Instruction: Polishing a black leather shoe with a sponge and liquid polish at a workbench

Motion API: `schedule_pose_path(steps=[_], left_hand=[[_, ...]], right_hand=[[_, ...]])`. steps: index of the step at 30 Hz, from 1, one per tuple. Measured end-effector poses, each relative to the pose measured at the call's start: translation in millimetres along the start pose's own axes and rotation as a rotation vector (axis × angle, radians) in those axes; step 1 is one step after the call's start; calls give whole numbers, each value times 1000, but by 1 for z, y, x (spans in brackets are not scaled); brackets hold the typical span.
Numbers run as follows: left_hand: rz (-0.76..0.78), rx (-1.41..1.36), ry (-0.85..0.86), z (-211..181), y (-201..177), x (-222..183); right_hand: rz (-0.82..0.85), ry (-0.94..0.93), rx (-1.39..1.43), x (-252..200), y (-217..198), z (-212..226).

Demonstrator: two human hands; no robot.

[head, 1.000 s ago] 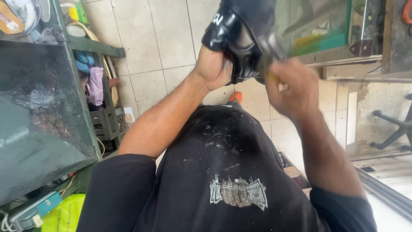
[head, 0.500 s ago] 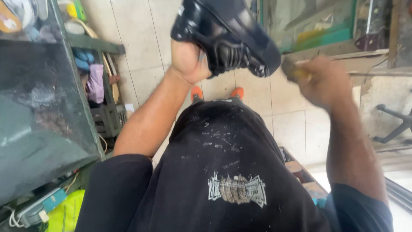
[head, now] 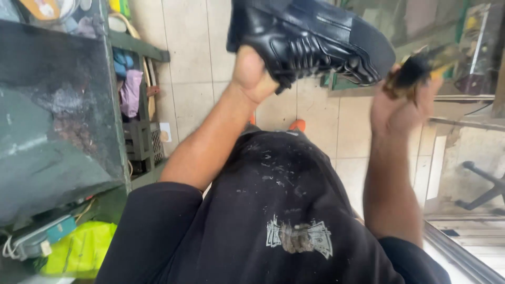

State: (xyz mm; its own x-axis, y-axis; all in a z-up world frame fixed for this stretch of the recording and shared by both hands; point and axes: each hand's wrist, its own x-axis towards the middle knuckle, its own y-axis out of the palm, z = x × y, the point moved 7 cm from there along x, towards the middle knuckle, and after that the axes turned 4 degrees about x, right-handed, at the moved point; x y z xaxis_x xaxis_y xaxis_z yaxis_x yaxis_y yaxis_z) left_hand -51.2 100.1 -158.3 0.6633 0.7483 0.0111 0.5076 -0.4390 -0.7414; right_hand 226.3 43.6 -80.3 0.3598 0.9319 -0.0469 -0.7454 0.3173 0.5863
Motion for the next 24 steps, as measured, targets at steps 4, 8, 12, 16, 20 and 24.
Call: schedule_pose_path(steps=[4, 8, 12, 16, 20, 24], left_hand=[[26, 0, 100, -27, 26, 5], [33, 5, 184, -36, 39, 7], [354, -58, 19, -85, 5, -9], [231, -153, -6, -94, -11, -20], [225, -457, -140, -108, -37, -23], [117, -329, -118, -93, -23, -21]], right_hand=[[-379, 164, 439, 18, -5, -35], [-256, 68, 425, 32, -10, -19], [-269, 73, 346, 32, 6, -16], [-145, 132, 238, 25, 11, -15], [192, -554, -633, 25, 60, 63], [548, -730, -991, 0, 117, 70]])
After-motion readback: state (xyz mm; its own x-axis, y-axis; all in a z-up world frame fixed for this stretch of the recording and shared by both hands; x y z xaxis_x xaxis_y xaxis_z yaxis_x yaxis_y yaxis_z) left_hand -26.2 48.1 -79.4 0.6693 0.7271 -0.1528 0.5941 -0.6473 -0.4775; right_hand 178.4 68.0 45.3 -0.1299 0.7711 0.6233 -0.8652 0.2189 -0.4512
